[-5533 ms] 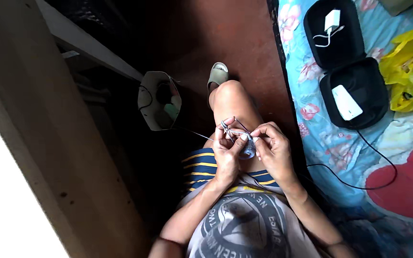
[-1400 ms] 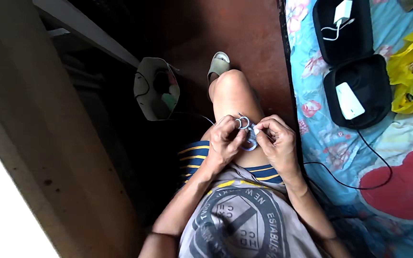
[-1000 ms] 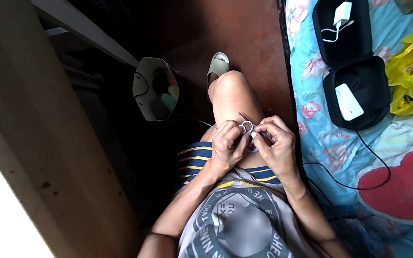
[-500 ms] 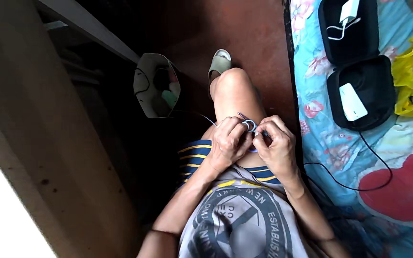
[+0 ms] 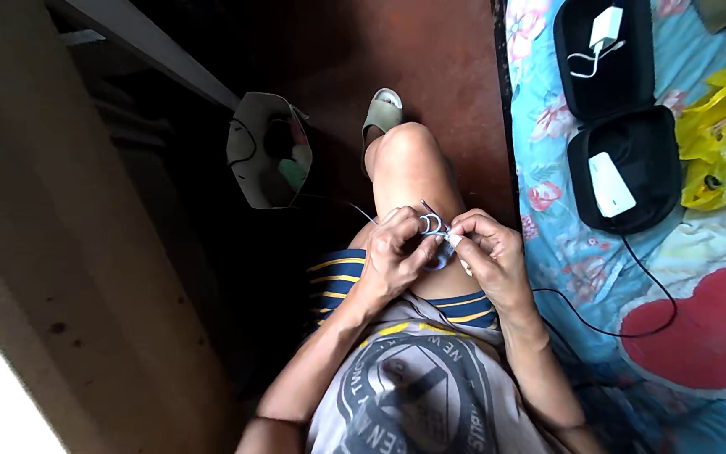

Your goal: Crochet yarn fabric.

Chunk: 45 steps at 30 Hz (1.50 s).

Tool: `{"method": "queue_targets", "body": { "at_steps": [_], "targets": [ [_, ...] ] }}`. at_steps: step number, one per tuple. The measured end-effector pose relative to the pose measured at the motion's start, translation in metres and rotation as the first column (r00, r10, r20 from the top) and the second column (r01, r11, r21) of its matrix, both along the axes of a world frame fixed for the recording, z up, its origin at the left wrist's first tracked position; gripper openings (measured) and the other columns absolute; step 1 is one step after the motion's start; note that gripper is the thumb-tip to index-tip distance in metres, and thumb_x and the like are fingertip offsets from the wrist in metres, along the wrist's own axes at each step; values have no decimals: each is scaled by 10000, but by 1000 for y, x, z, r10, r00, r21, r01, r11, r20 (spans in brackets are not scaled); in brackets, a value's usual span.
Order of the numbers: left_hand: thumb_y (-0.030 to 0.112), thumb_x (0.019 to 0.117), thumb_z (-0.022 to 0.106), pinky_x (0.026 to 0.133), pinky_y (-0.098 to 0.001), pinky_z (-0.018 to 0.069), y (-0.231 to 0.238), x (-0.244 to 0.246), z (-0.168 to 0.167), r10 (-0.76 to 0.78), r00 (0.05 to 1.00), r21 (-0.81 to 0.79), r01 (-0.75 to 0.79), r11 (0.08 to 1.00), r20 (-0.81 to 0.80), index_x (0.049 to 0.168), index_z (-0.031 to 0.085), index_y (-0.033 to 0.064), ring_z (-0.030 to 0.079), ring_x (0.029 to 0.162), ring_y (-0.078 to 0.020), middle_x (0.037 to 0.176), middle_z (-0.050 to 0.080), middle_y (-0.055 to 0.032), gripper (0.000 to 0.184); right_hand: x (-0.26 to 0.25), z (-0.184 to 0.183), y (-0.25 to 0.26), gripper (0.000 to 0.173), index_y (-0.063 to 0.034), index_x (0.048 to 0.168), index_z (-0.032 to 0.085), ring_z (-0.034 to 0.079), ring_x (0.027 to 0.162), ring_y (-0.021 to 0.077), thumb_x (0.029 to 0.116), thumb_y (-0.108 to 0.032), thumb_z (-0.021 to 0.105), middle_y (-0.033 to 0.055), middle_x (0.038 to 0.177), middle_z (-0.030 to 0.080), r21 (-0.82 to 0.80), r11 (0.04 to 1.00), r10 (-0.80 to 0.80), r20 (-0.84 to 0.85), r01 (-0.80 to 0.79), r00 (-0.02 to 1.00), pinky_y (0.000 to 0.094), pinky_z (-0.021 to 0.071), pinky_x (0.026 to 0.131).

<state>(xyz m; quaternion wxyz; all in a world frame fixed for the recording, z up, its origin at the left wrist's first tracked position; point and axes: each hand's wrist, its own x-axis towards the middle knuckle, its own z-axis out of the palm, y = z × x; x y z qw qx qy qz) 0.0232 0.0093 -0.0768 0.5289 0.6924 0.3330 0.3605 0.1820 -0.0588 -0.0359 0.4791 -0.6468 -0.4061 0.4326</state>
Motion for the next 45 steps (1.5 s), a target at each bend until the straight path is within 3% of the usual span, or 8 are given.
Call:
{"method": "queue_targets", "body": {
  "at_steps": [6,10,14,22,29,35,41,45],
  "targets": [
    [51,923,657,831,-208,533,0,-1,9,1,997,-215,17,976,82,877,714,13,634,938,-60,959,665,-29,82,-2,0,0,172,-70,1026,655,493,518,-39,893,-1,569,-66,724,616,-11,1000,-5,-68,4,998,118,422,488],
    [62,938,647,798,-206,532,1,-2,10,-1,998,-224,13,974,55,872,714,19,628,896,-60,924,652,-22,103,-4,-1,-2,138,-32,976,673,529,625,-16,897,-25,560,11,974,640,28,1000,4,68,-6,998,133,461,534],
    [61,940,649,795,-208,535,1,-1,11,6,999,-239,4,971,39,868,706,24,630,901,-64,924,649,-22,99,-8,-1,-2,125,-18,961,683,534,676,-15,898,-81,596,30,991,632,55,998,0,216,-13,976,122,456,561],
    [106,935,629,782,-276,517,-1,2,5,15,989,209,17,978,-147,847,712,-18,634,862,-180,865,653,-114,173,-10,-1,-3,117,-18,896,706,558,702,5,885,-97,621,68,985,626,53,999,-19,443,-5,896,122,465,573],
    [88,910,641,744,-277,512,-1,4,5,28,983,317,32,948,-183,823,695,-20,620,820,-206,831,630,-122,149,-12,-2,-1,77,-38,844,701,606,774,49,853,-82,638,78,980,645,40,999,-23,547,2,837,156,488,615],
    [99,924,637,735,-283,507,-1,4,4,21,980,311,43,949,-198,839,696,-20,615,814,-208,834,627,-119,158,-11,-3,-2,60,-23,845,686,594,750,47,862,-48,633,85,969,643,51,999,-19,529,-10,848,146,482,609],
    [101,945,622,771,-274,511,3,1,3,-13,983,277,64,959,-183,867,703,-27,621,841,-197,863,637,-125,170,-3,-4,-2,78,-20,899,674,588,745,3,891,-34,597,44,985,645,7,1000,10,264,-12,964,126,496,621],
    [100,949,624,772,-266,509,3,2,3,-6,987,239,45,970,-162,848,694,-23,617,840,-184,858,629,-117,174,-4,-4,-2,95,-18,888,709,589,731,-2,891,-53,620,53,995,657,33,999,4,332,-15,943,119,493,595]
  ]
}}
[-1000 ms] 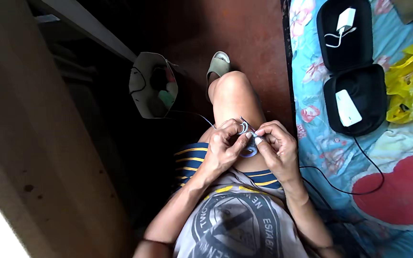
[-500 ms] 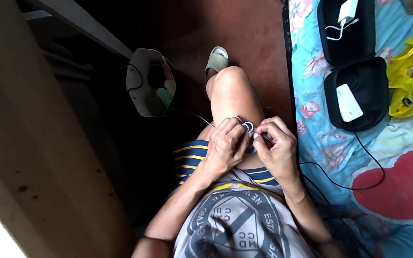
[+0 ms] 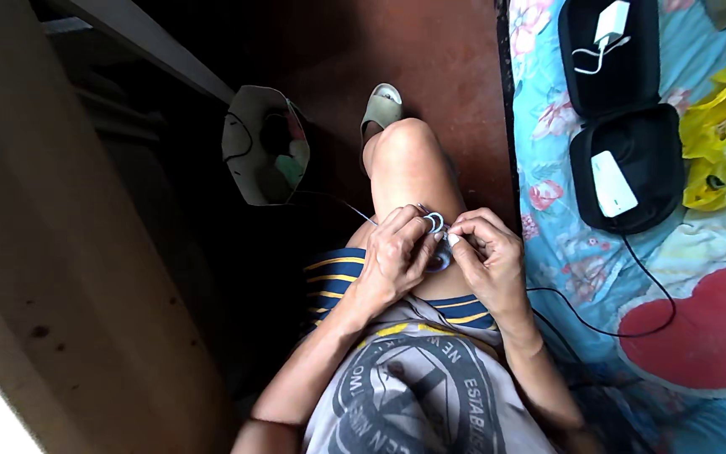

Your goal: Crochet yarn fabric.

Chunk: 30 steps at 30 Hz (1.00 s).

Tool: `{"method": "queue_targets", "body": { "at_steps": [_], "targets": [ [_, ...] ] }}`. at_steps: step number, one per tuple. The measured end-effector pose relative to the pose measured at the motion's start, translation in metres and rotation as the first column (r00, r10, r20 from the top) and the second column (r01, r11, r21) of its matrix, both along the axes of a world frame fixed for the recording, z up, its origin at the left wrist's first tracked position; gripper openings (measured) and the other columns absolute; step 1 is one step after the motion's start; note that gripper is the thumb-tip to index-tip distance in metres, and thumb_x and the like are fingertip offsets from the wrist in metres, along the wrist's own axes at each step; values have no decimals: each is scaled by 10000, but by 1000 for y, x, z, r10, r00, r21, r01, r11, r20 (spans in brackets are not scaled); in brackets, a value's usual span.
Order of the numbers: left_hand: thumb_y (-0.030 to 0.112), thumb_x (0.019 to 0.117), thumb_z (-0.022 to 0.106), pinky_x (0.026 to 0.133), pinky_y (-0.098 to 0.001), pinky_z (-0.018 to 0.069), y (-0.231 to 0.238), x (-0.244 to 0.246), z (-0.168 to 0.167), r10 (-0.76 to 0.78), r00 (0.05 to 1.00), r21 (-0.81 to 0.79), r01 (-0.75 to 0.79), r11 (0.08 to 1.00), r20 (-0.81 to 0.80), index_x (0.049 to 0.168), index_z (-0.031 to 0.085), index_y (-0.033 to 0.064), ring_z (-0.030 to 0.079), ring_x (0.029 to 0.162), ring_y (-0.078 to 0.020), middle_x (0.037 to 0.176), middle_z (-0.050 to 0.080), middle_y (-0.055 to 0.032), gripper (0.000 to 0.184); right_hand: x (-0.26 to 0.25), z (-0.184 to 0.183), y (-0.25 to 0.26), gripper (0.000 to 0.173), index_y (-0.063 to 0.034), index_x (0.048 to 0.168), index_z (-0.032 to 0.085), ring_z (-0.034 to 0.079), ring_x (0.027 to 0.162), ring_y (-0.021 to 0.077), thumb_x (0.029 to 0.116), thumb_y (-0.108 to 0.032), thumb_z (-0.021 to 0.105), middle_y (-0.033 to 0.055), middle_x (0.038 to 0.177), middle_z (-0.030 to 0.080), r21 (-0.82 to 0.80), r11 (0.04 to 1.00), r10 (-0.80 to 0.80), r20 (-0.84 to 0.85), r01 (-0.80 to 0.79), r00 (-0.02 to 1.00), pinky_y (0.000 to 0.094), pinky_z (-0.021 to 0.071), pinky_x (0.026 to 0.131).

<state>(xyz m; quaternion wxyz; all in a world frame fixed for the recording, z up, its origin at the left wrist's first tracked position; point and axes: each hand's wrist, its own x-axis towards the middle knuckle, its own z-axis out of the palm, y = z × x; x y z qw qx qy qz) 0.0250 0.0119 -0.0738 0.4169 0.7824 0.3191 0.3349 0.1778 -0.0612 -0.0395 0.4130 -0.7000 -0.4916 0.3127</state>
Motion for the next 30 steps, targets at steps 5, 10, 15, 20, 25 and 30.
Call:
{"method": "queue_targets", "body": {
  "at_steps": [5,10,15,20,25,30],
  "targets": [
    [90,945,628,755,-269,512,-1,1,0,13,1000,4,-13,1000,0,852,695,-23,621,832,-184,856,629,-118,162,-4,1,1,108,-47,864,721,584,749,11,865,-115,637,50,997,647,-10,1000,2,132,-1,991,132,475,599],
    [90,936,630,744,-268,512,-1,2,0,8,1000,42,-7,999,-23,845,695,-21,621,827,-191,847,627,-115,158,-6,-2,2,77,-36,841,709,606,773,32,850,-82,647,72,994,657,1,1000,-18,166,18,986,142,492,618],
    [80,933,627,744,-292,523,0,3,-1,11,999,111,-8,994,-30,856,690,-30,629,820,-222,845,628,-134,148,-5,-2,4,45,-31,821,669,589,732,32,835,-52,631,72,971,654,3,1000,-7,156,7,988,144,477,590],
    [72,936,612,749,-308,532,1,3,-2,9,998,152,0,988,-58,875,682,-39,635,822,-248,853,628,-149,145,0,-2,4,46,-32,827,657,567,717,6,836,-46,614,53,962,644,-23,1000,6,24,-6,1000,123,456,575],
    [104,951,593,757,-303,528,3,0,-4,-23,996,130,33,991,-82,869,672,-28,633,831,-241,867,624,-146,175,9,-2,4,62,-49,818,642,587,761,-2,826,-36,582,21,951,636,-44,998,35,-140,-42,989,122,479,607],
    [122,954,593,806,-284,515,7,-4,-2,-71,997,1,71,997,-16,894,700,-26,626,886,-200,906,639,-131,192,10,-2,4,80,-48,846,664,586,739,-2,838,-26,587,8,942,637,-38,999,24,-211,-32,977,129,486,596]
  ]
}}
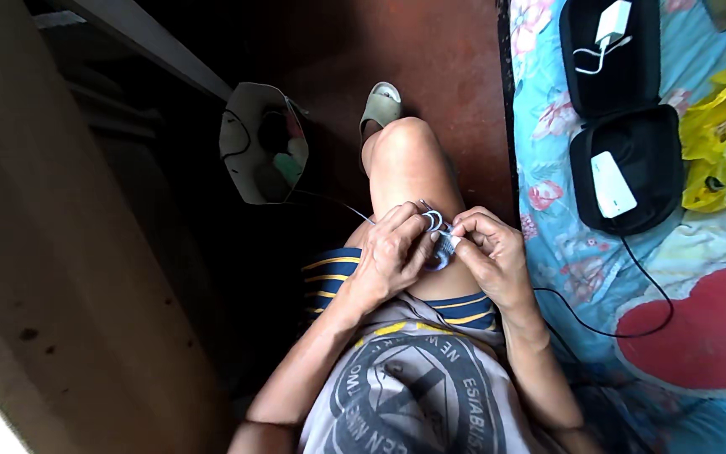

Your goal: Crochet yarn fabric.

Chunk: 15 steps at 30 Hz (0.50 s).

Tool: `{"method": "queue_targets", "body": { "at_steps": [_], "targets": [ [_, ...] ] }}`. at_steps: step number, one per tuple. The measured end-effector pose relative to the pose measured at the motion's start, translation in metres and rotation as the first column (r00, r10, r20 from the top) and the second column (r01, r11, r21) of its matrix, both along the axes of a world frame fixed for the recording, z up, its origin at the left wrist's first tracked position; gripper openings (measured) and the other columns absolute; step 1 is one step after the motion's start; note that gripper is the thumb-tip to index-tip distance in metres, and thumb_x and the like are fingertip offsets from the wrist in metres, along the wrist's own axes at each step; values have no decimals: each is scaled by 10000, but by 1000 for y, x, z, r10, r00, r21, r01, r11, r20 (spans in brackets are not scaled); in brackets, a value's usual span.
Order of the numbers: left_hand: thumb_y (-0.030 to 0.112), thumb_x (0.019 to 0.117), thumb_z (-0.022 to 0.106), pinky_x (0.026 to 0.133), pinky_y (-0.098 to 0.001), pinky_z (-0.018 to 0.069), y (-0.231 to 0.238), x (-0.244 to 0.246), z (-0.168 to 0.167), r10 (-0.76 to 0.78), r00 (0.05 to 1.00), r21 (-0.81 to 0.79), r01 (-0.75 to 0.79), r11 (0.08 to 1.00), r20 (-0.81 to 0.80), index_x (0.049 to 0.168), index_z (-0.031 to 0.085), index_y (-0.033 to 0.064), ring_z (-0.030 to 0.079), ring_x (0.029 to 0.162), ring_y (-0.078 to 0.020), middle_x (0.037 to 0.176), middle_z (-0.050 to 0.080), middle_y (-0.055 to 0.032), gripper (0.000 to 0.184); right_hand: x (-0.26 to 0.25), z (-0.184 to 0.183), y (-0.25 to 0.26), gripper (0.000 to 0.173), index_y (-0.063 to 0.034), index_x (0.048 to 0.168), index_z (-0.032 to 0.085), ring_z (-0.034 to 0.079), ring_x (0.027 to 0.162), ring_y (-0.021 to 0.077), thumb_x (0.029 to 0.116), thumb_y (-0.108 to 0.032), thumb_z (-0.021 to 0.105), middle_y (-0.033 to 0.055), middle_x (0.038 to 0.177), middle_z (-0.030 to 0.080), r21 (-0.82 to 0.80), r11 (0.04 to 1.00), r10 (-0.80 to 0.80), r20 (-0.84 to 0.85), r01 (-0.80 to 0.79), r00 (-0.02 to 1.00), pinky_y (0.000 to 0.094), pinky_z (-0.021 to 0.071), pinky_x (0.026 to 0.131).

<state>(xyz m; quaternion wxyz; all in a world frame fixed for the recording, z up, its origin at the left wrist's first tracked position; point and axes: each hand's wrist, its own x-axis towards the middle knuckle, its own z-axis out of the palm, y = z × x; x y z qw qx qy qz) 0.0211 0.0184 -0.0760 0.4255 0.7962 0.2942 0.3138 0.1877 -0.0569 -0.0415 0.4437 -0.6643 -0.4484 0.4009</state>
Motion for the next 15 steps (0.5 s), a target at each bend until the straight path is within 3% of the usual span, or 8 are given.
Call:
{"method": "queue_targets", "body": {
  "at_steps": [6,10,15],
  "targets": [
    [128,890,675,797,-273,515,-5,1,-3,47,997,-32,-46,998,58,861,723,-14,637,887,-174,886,661,-115,153,-2,2,-1,70,-43,836,679,593,753,-1,829,-12,616,19,966,632,-20,1000,13,-3,-13,1000,116,498,602],
    [114,861,657,757,-270,507,-4,0,-3,55,998,-30,-53,998,40,832,712,-7,625,847,-171,852,643,-103,136,-3,0,0,71,-56,798,647,575,729,-2,809,-23,586,11,939,631,-10,1000,12,12,-12,1000,120,470,581],
    [92,908,660,767,-224,504,1,-4,3,38,995,-257,-14,966,87,846,710,5,603,844,-97,860,619,-53,119,3,0,1,102,-33,894,704,563,673,-11,882,-29,603,8,963,648,-13,999,36,-36,-36,999,125,484,563]
  ]
}}
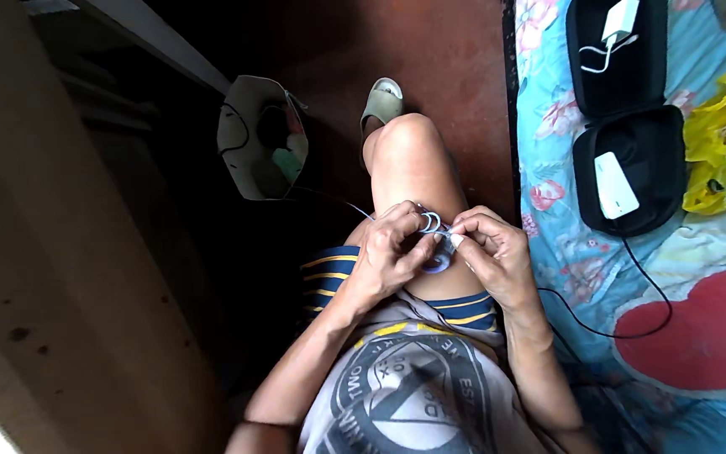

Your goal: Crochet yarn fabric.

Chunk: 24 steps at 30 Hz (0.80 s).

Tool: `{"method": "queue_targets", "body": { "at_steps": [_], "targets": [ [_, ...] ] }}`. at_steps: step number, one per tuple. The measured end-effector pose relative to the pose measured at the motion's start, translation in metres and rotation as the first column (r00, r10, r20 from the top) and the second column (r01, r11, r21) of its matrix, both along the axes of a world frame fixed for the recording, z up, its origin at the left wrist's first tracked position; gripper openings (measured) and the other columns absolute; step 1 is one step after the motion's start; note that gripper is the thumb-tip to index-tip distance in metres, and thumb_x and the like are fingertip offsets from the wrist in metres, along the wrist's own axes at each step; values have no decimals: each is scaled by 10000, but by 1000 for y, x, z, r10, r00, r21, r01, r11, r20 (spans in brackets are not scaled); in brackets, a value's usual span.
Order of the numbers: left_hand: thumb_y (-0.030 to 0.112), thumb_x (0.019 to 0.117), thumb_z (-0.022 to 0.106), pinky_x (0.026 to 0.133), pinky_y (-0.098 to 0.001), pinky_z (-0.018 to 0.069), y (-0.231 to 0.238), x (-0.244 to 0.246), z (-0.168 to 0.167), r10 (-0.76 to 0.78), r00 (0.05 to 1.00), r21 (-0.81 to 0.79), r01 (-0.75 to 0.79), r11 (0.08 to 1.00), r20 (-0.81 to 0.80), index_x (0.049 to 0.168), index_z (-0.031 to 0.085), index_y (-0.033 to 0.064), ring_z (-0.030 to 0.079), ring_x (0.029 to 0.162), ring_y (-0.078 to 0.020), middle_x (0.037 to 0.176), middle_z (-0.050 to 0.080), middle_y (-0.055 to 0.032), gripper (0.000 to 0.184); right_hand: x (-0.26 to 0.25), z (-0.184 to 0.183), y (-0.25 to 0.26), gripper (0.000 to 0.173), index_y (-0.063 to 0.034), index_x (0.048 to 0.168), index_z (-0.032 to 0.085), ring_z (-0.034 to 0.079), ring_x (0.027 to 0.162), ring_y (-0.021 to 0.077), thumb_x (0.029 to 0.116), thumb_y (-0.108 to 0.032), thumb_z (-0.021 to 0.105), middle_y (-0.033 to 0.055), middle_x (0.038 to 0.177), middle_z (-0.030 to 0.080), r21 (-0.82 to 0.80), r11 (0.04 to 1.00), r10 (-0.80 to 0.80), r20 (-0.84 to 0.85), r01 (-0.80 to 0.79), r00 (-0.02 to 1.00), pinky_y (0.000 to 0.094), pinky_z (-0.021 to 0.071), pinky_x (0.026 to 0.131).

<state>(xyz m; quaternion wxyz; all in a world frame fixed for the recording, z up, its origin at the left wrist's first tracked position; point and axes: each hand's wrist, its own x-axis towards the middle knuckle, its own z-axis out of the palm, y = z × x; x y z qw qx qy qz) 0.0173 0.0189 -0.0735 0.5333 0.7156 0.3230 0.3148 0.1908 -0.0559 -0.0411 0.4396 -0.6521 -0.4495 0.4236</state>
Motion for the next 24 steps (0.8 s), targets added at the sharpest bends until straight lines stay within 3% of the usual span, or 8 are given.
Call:
{"method": "queue_targets", "body": {
  "at_steps": [9,12,18,21,24],
  "targets": [
    [126,954,623,737,-218,486,-1,1,2,2,999,-31,-3,1000,-37,838,706,24,582,812,-79,845,600,-26,175,0,0,-1,169,-33,904,714,513,616,-24,896,-40,546,5,953,648,-5,1000,-6,-15,6,1000,121,430,518],
    [144,956,626,731,-230,494,0,2,1,5,998,24,-3,1000,-68,837,708,22,592,814,-99,837,605,-38,189,-4,2,0,119,-29,881,707,564,693,-22,890,-78,599,16,959,652,7,1000,-3,93,2,996,114,471,565],
    [145,947,622,715,-274,496,-1,5,0,16,991,203,10,979,-130,825,695,10,604,802,-166,814,608,-78,196,-11,-1,0,76,-23,833,706,565,699,-18,850,-50,636,41,947,654,35,999,-31,270,23,962,104,459,569],
    [144,946,617,724,-281,500,-2,4,-1,16,990,249,19,968,-138,838,701,0,610,810,-185,816,613,-91,198,-9,-2,1,80,-29,816,687,542,668,-19,842,-38,612,36,938,648,23,999,-28,234,23,972,106,442,545],
    [118,957,603,743,-291,508,-1,3,-3,0,990,274,39,961,-141,873,702,-16,617,825,-211,839,618,-114,187,-4,-1,2,89,-36,817,667,572,722,-11,842,-36,582,25,944,645,-4,1000,-5,158,5,987,115,469,587]
  ]
}}
